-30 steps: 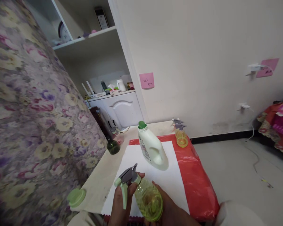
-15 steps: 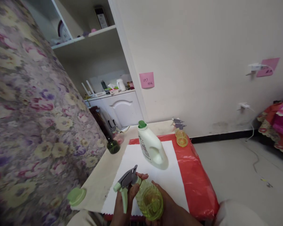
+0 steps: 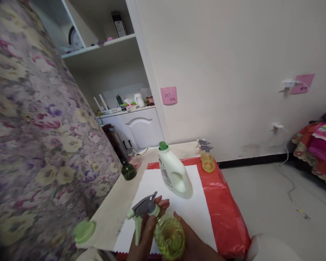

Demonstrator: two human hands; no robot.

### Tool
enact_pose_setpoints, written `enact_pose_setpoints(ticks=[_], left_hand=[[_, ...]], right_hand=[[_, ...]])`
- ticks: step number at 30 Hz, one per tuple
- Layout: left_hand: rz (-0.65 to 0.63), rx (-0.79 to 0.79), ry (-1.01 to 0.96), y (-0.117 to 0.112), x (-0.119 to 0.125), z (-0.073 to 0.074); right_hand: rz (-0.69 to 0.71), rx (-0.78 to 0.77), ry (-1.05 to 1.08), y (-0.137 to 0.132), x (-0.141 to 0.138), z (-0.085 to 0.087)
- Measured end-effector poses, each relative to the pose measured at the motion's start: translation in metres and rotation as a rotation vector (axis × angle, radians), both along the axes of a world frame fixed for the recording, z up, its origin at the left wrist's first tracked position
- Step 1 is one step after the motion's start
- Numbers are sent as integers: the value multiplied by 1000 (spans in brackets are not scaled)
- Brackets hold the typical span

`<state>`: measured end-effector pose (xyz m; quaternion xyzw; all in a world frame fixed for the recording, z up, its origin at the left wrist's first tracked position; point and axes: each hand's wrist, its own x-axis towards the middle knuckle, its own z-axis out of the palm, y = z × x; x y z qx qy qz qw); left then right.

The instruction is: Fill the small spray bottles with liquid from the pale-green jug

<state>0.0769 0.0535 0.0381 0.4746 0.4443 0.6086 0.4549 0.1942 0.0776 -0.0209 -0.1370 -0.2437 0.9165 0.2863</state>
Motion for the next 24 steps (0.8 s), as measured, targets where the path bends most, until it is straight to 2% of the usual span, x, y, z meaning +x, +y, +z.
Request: enact_pose_setpoints(ticks=[3,6,8,10,13,17,20,24], left_hand=[[-83,-6,-27,-1,1,-19],[-96,-29,-46,-3,0,-32],[-87,-45,-53,-5,0,-34],[-90,-55,-56,-7,1,-30],[-106,-46,-52,-8,1,-18],[-94,-27,12,-7,-1,-9],[-90,-21,34,-4,-2,-15],[-101,-35,13,0,-1,-34]], right_hand=[[-12,-96,107,0,4,-9],[16,-86,206,0,8,-11],[23,-43,233,0,10,-11],[36,12,214,1,13,-8],[-29,128,140,4,18,-2],[-300,394,-78,9,28,8],[-356,627,-137,10,35,10],[-409,728,-220,6,39,3]])
